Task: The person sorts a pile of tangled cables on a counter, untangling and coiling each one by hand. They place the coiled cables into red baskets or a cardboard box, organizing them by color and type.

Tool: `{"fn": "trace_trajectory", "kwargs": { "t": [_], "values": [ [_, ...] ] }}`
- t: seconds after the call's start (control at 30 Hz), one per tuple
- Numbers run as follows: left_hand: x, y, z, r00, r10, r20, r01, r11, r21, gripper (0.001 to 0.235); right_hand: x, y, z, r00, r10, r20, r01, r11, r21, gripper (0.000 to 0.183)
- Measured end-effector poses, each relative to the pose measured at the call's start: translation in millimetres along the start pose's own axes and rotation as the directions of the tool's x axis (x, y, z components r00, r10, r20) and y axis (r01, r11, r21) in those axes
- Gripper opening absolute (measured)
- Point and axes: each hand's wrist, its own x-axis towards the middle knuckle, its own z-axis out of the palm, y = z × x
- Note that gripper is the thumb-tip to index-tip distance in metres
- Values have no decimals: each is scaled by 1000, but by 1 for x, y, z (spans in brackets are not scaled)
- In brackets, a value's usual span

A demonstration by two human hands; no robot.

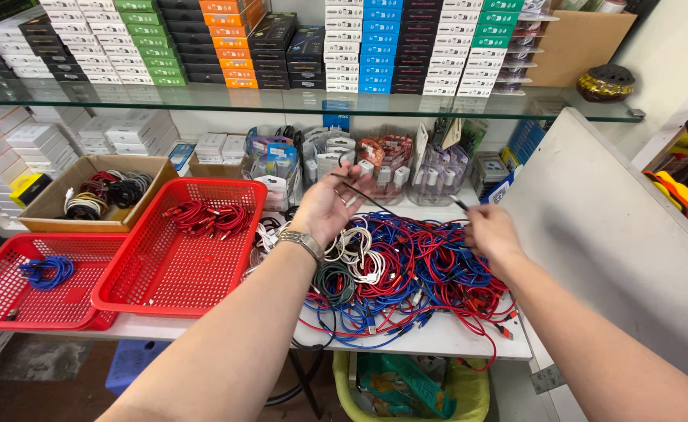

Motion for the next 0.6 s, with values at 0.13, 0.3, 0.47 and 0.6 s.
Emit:
{"fn": "trace_trajectory", "kwargs": {
  "t": [0.13, 0.3, 0.47, 0.6],
  "values": [
    [-15, 9, 2, 998, 47, 44, -56, 971, 232, 17, 1, 14, -15, 979, 173, 107, -152, 971, -182, 29],
    [-23, -6, 17, 996, 14, 83, -41, 943, 331, 25, -9, -37, 11, 932, 91, 350, 140, 802, -581, 39],
    [-26, -33, 24, 990, -24, 141, -35, 916, 401, 27, -34, -97, 58, 829, -129, 544, -19, 966, 258, 34],
    [-34, -42, 16, 989, 73, 127, -138, 751, 645, 27, -44, -112, 70, 854, -332, 400, 139, 888, 439, 25]
  ]
}}
